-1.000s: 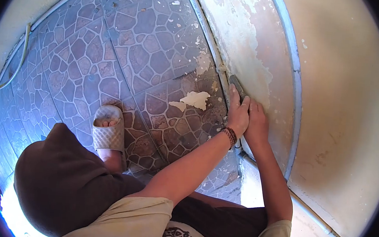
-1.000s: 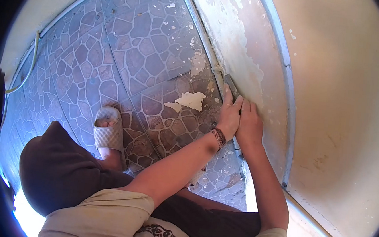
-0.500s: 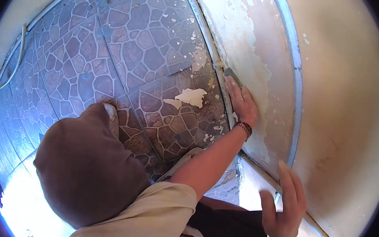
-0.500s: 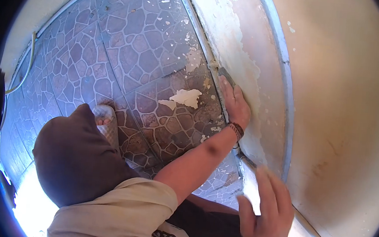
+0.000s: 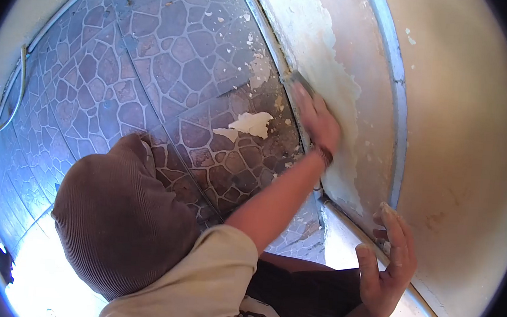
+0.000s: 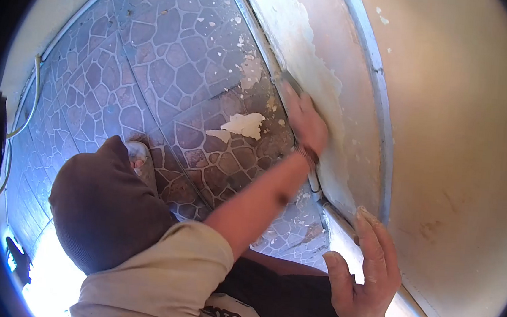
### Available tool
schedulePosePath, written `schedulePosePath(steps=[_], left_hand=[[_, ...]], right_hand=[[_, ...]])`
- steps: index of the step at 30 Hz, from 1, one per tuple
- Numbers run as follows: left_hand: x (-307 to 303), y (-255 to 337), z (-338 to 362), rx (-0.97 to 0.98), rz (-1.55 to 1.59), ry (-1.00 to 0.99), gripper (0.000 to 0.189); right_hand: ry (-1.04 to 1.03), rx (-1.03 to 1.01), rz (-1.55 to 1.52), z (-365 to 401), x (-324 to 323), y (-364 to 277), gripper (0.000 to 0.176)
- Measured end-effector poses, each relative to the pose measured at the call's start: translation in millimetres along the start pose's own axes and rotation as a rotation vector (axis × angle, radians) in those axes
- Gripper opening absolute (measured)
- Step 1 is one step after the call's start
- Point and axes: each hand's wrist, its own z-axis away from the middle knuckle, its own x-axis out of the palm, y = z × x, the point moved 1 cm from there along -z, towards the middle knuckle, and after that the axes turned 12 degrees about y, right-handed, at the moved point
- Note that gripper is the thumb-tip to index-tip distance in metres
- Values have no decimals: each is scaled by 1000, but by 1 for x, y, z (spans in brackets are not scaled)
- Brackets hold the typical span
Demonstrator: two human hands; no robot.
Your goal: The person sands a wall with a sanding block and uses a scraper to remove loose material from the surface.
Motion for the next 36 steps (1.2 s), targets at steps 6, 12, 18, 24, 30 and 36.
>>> schedulePosePath(steps=[6, 12, 18, 24, 30, 36], left_hand=[[-22, 4, 60, 138, -92, -95, 53], [-10, -2, -19, 405, -119, -146, 52], [-24, -21, -1, 433, -175, -185, 54], [-44, -46, 38, 377, -234, -239, 58], [7, 8, -80, 566, -194, -80, 58], [-41, -23, 49, 483, -237, -268, 68]], right_hand=[[-41, -80, 58, -1, 2, 2, 50], [71, 0, 21, -8, -6, 7, 50], [42, -66, 29, 0, -7, 12, 50], [71, -119, -32, -13, -4, 23, 50], [41, 38, 78, 20, -16, 38, 55], [0, -81, -27, 4, -14, 33, 60]])
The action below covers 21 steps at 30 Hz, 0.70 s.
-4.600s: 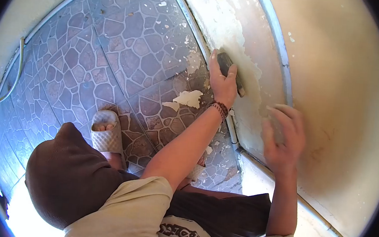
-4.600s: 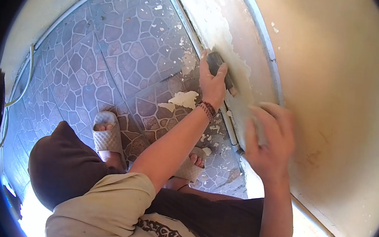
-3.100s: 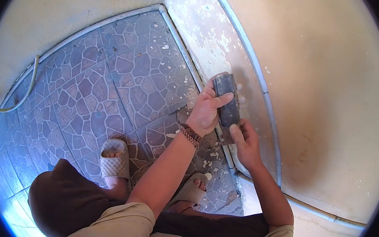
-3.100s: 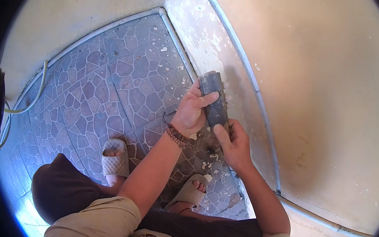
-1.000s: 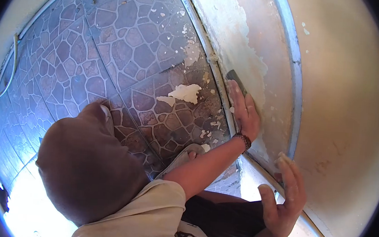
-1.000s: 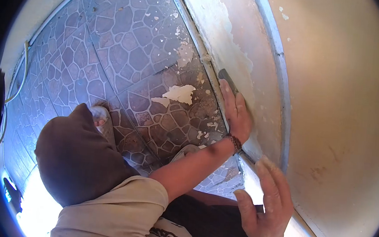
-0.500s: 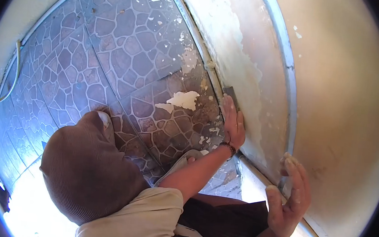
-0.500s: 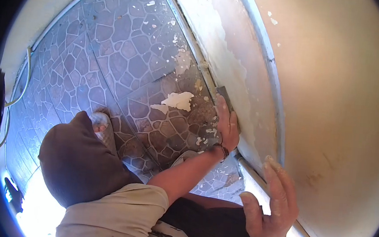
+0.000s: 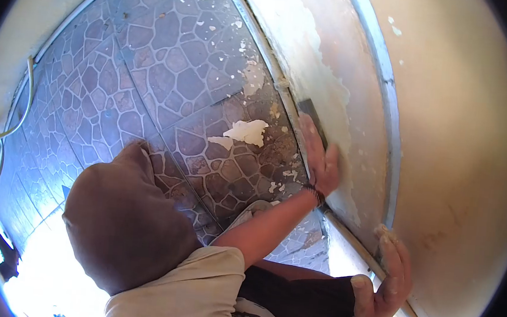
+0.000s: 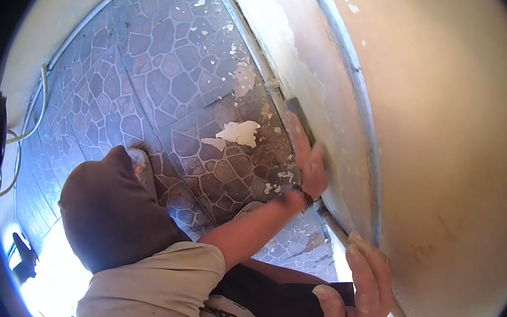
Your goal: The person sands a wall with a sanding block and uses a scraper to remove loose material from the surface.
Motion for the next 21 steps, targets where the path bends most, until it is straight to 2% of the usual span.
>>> schedulePosePath(steps=[3, 5, 6, 7, 9, 11, 12, 14, 15, 18, 20, 21], left_hand=[[9, -16, -27, 119, 89, 75, 69], [10, -13, -113, 187, 24, 135, 67], [15, -30, -167, 260, -75, 165, 66], [9, -27, -228, 163, 31, 117, 67], [7, -12, -259, 52, 126, 91, 66], [10, -12, -214, 25, 122, 154, 65], [12, -22, -176, 30, 121, 107, 66], [8, -21, -74, 64, -2, -6, 76], [1, 4, -39, 16, 34, -61, 80], [2, -2, -83, 126, 59, 22, 76], [11, -15, -184, 200, -79, 128, 75], [14, -17, -245, 224, -41, 196, 75]], right_hand=[[-15, 19, -60, -10, 6, 2, 59], [-18, 15, -41, -7, 1, 5, 58], [-17, 15, -29, -4, -3, 7, 57], [12, -7, -4, 1, -7, 8, 57], [71, -46, 41, 9, -14, 5, 55], [246, -222, 128, 0, -19, -1, 53], [325, -312, 180, -4, -22, -5, 52], [612, -393, 268, -19, -20, -10, 43], [755, -441, 304, -30, -19, -12, 39], [917, -552, 727, -61, -29, -14, 27], [938, -605, 839, -69, -21, -14, 24], [947, -629, 907, -71, -18, -12, 22]])
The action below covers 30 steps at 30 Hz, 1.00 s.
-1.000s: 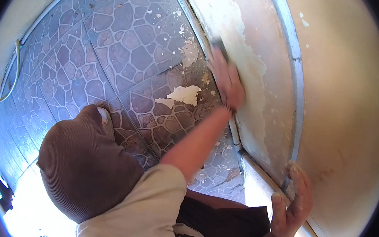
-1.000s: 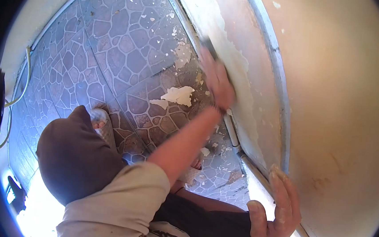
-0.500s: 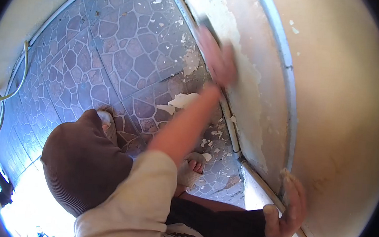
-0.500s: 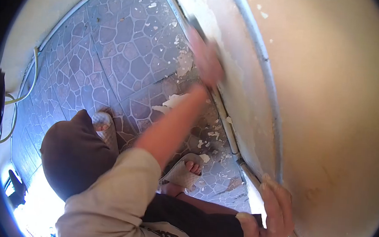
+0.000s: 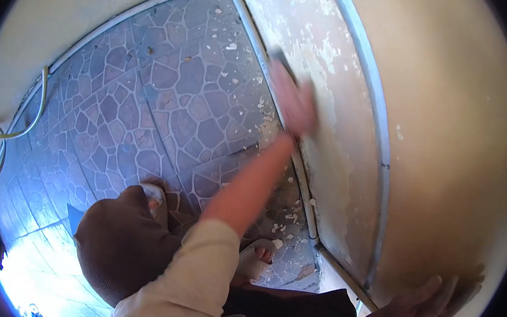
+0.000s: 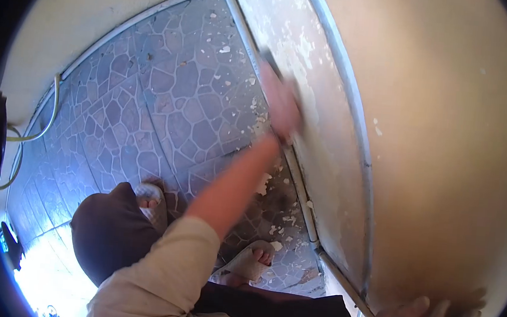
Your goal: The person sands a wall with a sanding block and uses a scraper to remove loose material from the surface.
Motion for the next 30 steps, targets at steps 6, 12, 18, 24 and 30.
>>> schedulePosePath(steps=[6, 12, 18, 24, 30], left_hand=[[-1, -23, 13, -2, -29, -85, 76], [-13, -6, 14, -54, 45, -98, 73], [0, -9, -46, -127, 222, -39, 77], [-17, 30, -3, 20, 180, -86, 80], [0, 26, -54, -129, 365, -34, 80]], right_hand=[[104, -12, -57, -1, 15, -2, 30], [193, 78, -149, -23, 36, -25, 34], [308, -67, 41, -34, 51, -28, 36], [354, -111, -1, -25, 52, -19, 37], [368, -17, -14, -21, 49, -18, 37]])
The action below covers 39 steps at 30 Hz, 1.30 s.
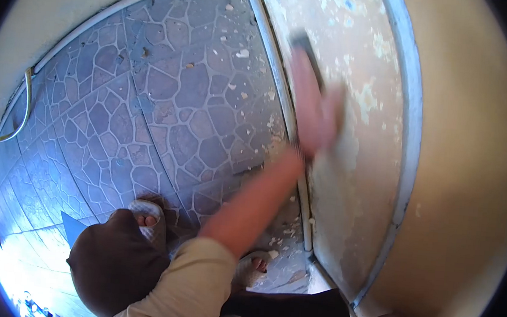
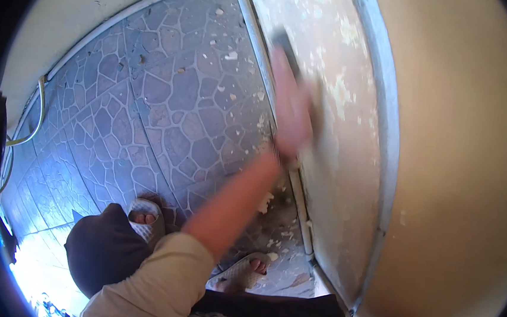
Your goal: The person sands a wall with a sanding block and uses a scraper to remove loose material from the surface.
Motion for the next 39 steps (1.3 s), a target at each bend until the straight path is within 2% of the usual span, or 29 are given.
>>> schedulePosePath(steps=[2, 3, 5, 7, 9, 12, 13, 15, 18, 20, 22, 25, 27, 29, 32, 33, 36, 38, 39], left_hand=[[-10, 31, 76, 10, -79, -89, 80], [-12, 40, 85, 8, -103, -89, 80], [-11, 51, 94, 6, -142, -98, 81], [0, 21, 50, 130, -209, 17, 79], [9, -6, -25, 32, -279, 109, 77], [5, -6, -31, -19, -230, 111, 75], [1, -5, 4, 74, -226, 78, 76], [-17, 22, 72, 27, -190, -53, 77], [-23, 35, 95, -72, -191, -133, 74], [-13, 7, 55, 103, -228, -12, 78], [-2, -15, -10, 88, -303, 57, 76], [4, -7, -27, -43, -258, 84, 73], [-1, 22, 33, 79, -113, 15, 76], [-6, 61, 96, 19, -54, -106, 79], [3, 41, 70, 166, -136, -49, 86], [8, 27, 31, 228, -214, -7, 83], [9, -22, -92, 90, -154, 127, 74], [7, -26, -94, -91, -117, 162, 72], [9, -18, -68, 23, -139, 139, 74]], right_hand=[[-79, 95, -99, -3, 1, -10, 38], [-1, 12, -27, 1, 1, -7, 37], [14, -18, -18, 7, -2, -1, 38], [6, -41, 8, 10, -6, 0, 38], [-20, -71, 45, 9, -7, -1, 39], [-67, 36, -48, 1, -2, -7, 40], [-32, 27, -24, 1, 0, -7, 39], [39, 8, 22, 2, 4, -9, 38], [59, -37, 27, 5, 5, -7, 37], [-12, 47, -82, 3, 2, -9, 36], [-14, 77, -83, 6, -1, -8, 37], [51, 70, 19, 9, -1, -6, 38], [77, 91, 41, 8, 2, -10, 37], [91, 103, -26, 11, -1, -6, 38], [69, 119, -79, 14, -4, -4, 39], [71, 124, -107, 15, -3, -3, 38], [20, 45, -7, 17, -5, -2, 38], [17, 16, 42, 10, -4, -2, 39], [32, 36, 27, 8, -2, -4, 40]])
